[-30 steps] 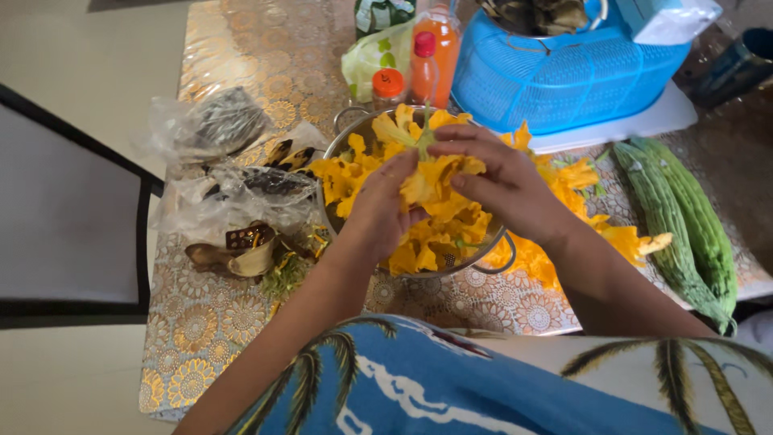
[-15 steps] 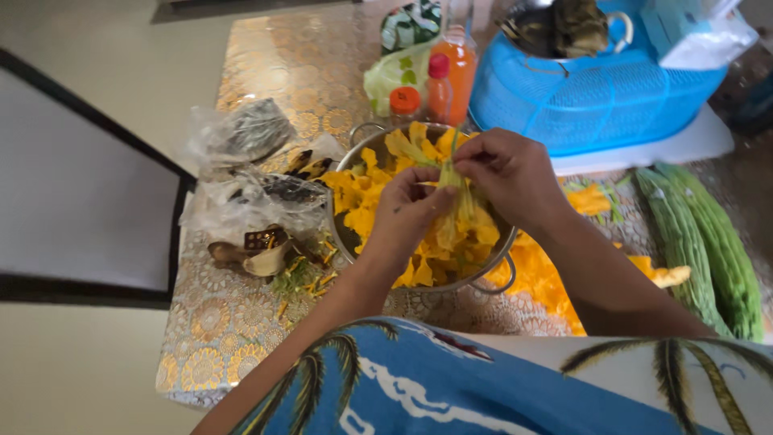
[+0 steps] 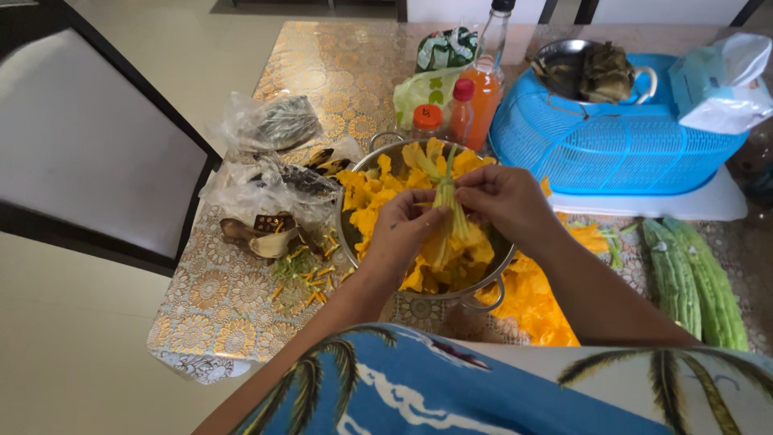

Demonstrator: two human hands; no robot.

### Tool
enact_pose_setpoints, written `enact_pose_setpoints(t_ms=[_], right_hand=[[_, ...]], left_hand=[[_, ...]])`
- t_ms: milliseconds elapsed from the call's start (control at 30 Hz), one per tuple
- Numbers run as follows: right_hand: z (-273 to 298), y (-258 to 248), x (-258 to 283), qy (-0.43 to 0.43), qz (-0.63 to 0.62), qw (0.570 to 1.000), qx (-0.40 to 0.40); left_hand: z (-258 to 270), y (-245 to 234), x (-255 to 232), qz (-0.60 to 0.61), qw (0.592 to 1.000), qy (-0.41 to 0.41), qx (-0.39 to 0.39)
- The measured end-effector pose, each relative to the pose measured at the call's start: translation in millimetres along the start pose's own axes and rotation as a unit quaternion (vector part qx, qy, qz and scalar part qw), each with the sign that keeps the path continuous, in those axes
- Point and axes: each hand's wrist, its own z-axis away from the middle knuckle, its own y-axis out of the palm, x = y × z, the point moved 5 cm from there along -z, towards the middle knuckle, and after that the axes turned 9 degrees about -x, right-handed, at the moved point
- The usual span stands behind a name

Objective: The person stands at a dining table and prepares yellow squash blossoms by hand. They pick up individual blossoms from a metal colander, remove the green stem and inner parts, and place the cleaned petals back into the colander. The process is repetitive and involves handling the delicate flowers one by one.

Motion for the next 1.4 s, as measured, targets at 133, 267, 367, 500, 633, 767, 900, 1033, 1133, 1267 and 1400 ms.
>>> enact_pose_setpoints(t_ms=[133,267,367,500,633,767,900,1033,1133,1267,1400], right_hand=[[-7.6,-4.2,-2.4,0.015,0.053,0.998,-0.007],[-11.1,-9.4,3.1,0.042,0.005,0.999,-0.027],[-5.7,4.5,-0.2,0.136,-0.134,0.982,0.009],[-9.5,18.9,2.1,0.048,-0.051,0.997,-0.014],[-11.5,27.2,-7.5,0.047,0.019,0.998,-0.042],[-13.1,34.7,-15.7,0.014,0.044,0.999,-0.025],[-19.4,29.5,-26.9,0.041,0.042,0.996,-0.068],[-18.0,34.7,-28.0,0.1,-0.047,0.991,-0.071],[-11.6,49.2,-19.5,0.077,-0.055,0.995,-0.04],[-9.2,63.6,-22.1,0.071,-0.017,0.996,-0.056],[-10.8,63.4,-27.3,0.058,-0.016,0.997,-0.045]], left_hand=[[5.4,-5.4,2.9,0.048,0.997,-0.051,0.018],[1.9,-7.9,2.5,0.117,0.987,-0.114,-0.002],[-5.0,-10.7,-0.4,0.096,0.99,-0.107,-0.004],[-15.8,-15.8,-10.2,-0.011,1.0,-0.022,0.012],[-24.3,-25.8,-12.6,-0.166,0.986,0.007,-0.021],[-32.9,-37.1,-0.4,-0.134,0.99,-0.01,0.038],[-37.6,-48.8,11.1,-0.033,0.994,-0.079,0.065],[-34.4,-57.1,4.6,0.05,0.989,-0.125,0.056],[-32.9,-55.9,-2.6,0.039,0.989,-0.134,0.053],[-25.4,-50.8,-12.7,-0.111,0.987,-0.081,0.08],[-25.7,-49.7,-6.5,-0.109,0.985,-0.035,0.129]])
